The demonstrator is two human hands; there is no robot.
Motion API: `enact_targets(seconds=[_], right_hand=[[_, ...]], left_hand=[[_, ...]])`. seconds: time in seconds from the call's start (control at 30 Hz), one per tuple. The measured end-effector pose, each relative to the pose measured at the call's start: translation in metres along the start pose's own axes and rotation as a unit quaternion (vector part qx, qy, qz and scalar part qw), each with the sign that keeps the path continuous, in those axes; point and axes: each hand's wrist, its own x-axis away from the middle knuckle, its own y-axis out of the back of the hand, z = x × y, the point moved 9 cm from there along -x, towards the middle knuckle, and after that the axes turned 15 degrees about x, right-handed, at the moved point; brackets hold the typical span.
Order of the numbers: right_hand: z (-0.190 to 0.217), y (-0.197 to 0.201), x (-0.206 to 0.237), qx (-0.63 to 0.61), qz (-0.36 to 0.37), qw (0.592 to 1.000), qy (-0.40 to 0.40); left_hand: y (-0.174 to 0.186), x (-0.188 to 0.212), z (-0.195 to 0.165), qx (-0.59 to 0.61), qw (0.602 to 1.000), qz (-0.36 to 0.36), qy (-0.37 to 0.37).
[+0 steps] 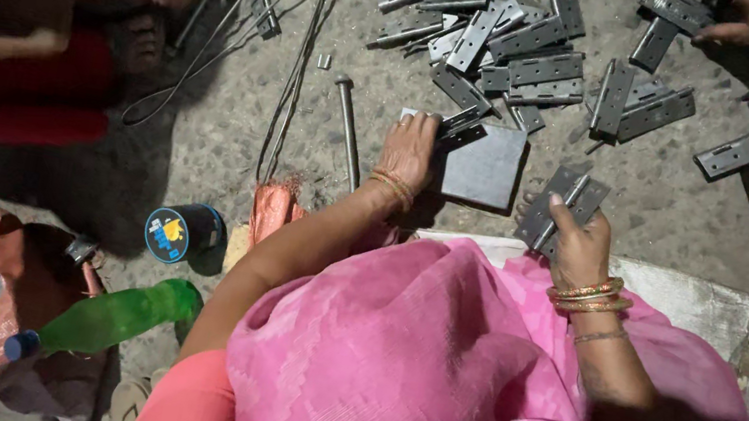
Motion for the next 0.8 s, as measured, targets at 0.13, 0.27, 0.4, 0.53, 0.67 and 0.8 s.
enact_targets(seconds=[0.13, 0.27, 0.4, 0.53, 0.67, 0.8], right_hand=[[-0.005, 0.001, 0.000, -0.003, -0.009, 0.999, -0.037], [0.000, 0.007, 0.001, 0.025, -0.020, 0.999, -0.002], [-0.006, 0.010, 0.000, -0.006, -0.019, 1.000, -0.006], [-0.007, 0.013, -0.001, 0.046, -0.026, 0.998, 0.026], [-0.018, 0.008, -0.003, 0.026, -0.014, 0.999, -0.014], [-0.022, -0.001, -0.007, 0.014, 0.008, 0.999, -0.033]], left_hand=[[0.030, -0.022, -0.018, 0.103, 0.987, -0.116, -0.046], [0.066, -0.013, -0.036, 0.200, 0.918, -0.313, -0.143], [0.045, -0.012, -0.035, 0.115, 0.959, -0.233, -0.111], [0.003, -0.010, -0.013, -0.031, 0.999, -0.027, -0.019], [-0.002, -0.007, -0.005, -0.042, 0.999, -0.010, 0.004], [-0.002, -0.004, -0.017, 0.077, 0.995, -0.057, 0.035]])
